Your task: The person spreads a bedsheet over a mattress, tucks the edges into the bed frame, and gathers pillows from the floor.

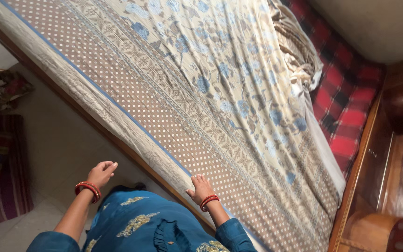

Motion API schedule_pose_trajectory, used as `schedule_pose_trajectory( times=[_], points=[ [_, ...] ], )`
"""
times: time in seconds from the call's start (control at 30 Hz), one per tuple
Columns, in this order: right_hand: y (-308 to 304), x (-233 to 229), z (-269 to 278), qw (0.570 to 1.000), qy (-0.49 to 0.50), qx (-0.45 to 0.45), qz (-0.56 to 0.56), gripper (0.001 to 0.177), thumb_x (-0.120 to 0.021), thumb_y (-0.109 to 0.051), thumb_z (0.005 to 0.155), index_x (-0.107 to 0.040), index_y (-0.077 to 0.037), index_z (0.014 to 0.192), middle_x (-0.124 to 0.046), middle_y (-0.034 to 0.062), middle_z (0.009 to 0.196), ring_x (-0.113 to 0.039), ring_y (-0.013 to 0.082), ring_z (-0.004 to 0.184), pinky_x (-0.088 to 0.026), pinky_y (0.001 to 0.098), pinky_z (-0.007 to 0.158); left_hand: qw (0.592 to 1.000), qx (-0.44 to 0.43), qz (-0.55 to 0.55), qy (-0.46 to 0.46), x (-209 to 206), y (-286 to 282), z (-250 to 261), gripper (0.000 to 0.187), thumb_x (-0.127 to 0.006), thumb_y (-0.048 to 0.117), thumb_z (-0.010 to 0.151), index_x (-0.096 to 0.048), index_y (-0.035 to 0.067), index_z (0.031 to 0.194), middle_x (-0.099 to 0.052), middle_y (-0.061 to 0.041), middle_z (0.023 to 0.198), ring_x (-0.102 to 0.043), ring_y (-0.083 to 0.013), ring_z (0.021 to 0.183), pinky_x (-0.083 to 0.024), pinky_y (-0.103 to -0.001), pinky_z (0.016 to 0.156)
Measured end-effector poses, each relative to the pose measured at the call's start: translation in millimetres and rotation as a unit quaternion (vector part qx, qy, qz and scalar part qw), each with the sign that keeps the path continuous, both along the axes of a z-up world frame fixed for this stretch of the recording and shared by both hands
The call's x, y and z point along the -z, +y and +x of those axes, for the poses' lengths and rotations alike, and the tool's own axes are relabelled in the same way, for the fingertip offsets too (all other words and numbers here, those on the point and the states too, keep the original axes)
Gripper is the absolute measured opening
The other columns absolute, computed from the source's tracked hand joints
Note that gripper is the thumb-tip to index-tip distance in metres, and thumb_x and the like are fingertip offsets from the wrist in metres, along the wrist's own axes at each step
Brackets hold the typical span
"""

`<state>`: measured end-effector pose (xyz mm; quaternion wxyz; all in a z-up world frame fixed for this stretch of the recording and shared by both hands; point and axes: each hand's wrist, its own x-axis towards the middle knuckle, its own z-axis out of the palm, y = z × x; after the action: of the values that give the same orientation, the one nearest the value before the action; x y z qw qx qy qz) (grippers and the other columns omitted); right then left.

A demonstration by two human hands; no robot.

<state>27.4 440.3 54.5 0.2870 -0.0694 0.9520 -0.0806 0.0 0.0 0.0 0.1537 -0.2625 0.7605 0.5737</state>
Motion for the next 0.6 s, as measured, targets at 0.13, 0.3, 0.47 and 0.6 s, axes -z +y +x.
schedule_pose_trajectory(
  times=[0.13,0.3,0.47,0.6],
  points=[
    [14.6,-8.5,-10.6,1.0,-0.011,0.0,0.005,0.076,-0.063,-0.048,0.095,-0.037,-0.01,0.156,-0.026,0.0197,0.165,-0.018,0.036,0.156,-0.019,0.048,0.125,1.0,-0.031,-0.005,0.0,-4.2,-0.1,9.3,0.056,-0.072,0.045,0.091,-0.07,0.003,0.127,-0.077,-0.009,0.112,-0.074,-0.0173,0.09,-0.057,-0.034,0.085],
    [24.3,-19.1,-27.5,1.0,-0.003,0.009,-0.003,0.077,-0.065,-0.049,0.094,-0.037,-0.01,0.155,-0.027,0.0196,0.165,-0.018,0.0357,0.156,-0.019,0.0486,0.125,0.998,-0.056,-0.028,-0.004,-14.8,-3.6,16.0,0.055,-0.072,0.045,0.092,-0.073,0.002,0.126,-0.078,-0.011,0.11,-0.074,-0.0183,0.09,-0.057,-0.035,0.086],
    [30.7,-21.6,-45.8,1.0,0.008,-0.005,-0.018,0.084,-0.07,-0.045,0.093,-0.03,-0.009,0.157,-0.026,0.0209,0.165,-0.018,0.0367,0.156,-0.019,0.0485,0.125,0.995,-0.099,-0.009,0.009,-15.7,10.2,23.0,0.057,-0.072,0.045,0.091,-0.07,0.003,0.129,-0.078,-0.011,0.113,-0.073,-0.0206,0.097,-0.056,-0.037,0.088],
    [28.5,-22.8,-63.1,0.997,0.024,-0.007,-0.069,0.091,-0.071,-0.041,0.091,-0.023,-0.009,0.161,-0.026,0.0222,0.164,-0.019,0.0381,0.154,-0.022,0.0432,0.125,0.969,0.016,-0.246,0.026,-18.0,25.0,33.5,0.059,-0.069,0.051,0.089,-0.07,0.014,0.135,-0.072,-0.014,0.129,-0.071,-0.0284,0.114,-0.056,-0.042,0.101]
  ],
)
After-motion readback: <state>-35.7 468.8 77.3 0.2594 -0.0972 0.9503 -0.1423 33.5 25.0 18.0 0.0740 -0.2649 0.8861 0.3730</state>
